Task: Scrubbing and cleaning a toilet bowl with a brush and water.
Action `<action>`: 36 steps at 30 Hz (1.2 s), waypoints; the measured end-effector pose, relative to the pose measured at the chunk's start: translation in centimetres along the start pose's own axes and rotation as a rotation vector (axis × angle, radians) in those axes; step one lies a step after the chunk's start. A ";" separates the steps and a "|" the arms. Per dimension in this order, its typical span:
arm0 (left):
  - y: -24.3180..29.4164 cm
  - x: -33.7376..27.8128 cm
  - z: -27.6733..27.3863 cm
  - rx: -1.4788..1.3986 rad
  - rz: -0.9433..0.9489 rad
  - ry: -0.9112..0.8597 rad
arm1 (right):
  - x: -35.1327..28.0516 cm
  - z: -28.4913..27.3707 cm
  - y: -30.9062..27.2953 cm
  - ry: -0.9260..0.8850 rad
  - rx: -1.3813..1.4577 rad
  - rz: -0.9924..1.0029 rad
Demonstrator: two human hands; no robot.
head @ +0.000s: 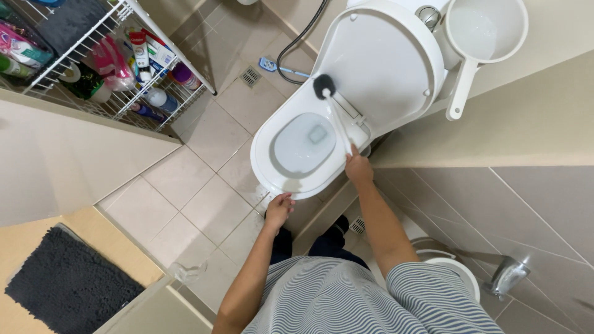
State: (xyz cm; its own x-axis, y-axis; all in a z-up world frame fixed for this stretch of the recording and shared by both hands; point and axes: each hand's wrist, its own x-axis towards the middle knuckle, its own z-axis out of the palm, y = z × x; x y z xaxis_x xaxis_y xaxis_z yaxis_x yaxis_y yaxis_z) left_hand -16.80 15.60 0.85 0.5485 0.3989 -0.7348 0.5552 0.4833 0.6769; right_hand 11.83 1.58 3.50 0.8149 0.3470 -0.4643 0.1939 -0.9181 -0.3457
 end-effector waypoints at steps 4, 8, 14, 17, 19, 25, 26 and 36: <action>0.8 -1.0 0.0 -0.008 0.008 0.000 | -1.2 2.3 -0.2 0.087 -0.029 -0.105; 0.4 -1.0 -0.2 0.023 -0.034 0.028 | -0.9 0.2 0.9 -0.004 -0.188 -0.043; -1.3 -0.3 -0.1 -0.038 0.065 0.025 | -3.0 -1.7 3.4 0.003 -0.251 0.009; -0.8 -1.1 -0.5 -0.054 0.082 0.044 | -6.6 -0.2 5.3 -0.035 -0.218 0.066; -0.6 -1.6 -0.7 -0.067 0.066 0.062 | -7.8 0.7 5.7 -0.044 -0.185 0.086; -2.0 -0.8 -1.8 -0.068 0.046 0.096 | -1.7 0.5 1.2 -0.058 -0.054 0.078; -2.0 -0.7 -1.8 -0.067 0.042 0.094 | -0.5 -0.6 -0.8 -0.030 -0.084 0.057; -0.6 -1.1 -1.2 0.059 0.028 0.043 | 4.2 4.0 0.8 0.054 0.149 0.085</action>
State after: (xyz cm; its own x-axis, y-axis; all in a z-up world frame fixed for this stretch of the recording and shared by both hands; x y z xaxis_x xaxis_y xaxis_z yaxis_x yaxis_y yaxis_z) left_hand -18.46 15.86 1.20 0.5377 0.4452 -0.7160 0.5770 0.4249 0.6975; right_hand 13.23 3.12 -2.01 0.8540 0.2547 -0.4536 0.0435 -0.9038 -0.4257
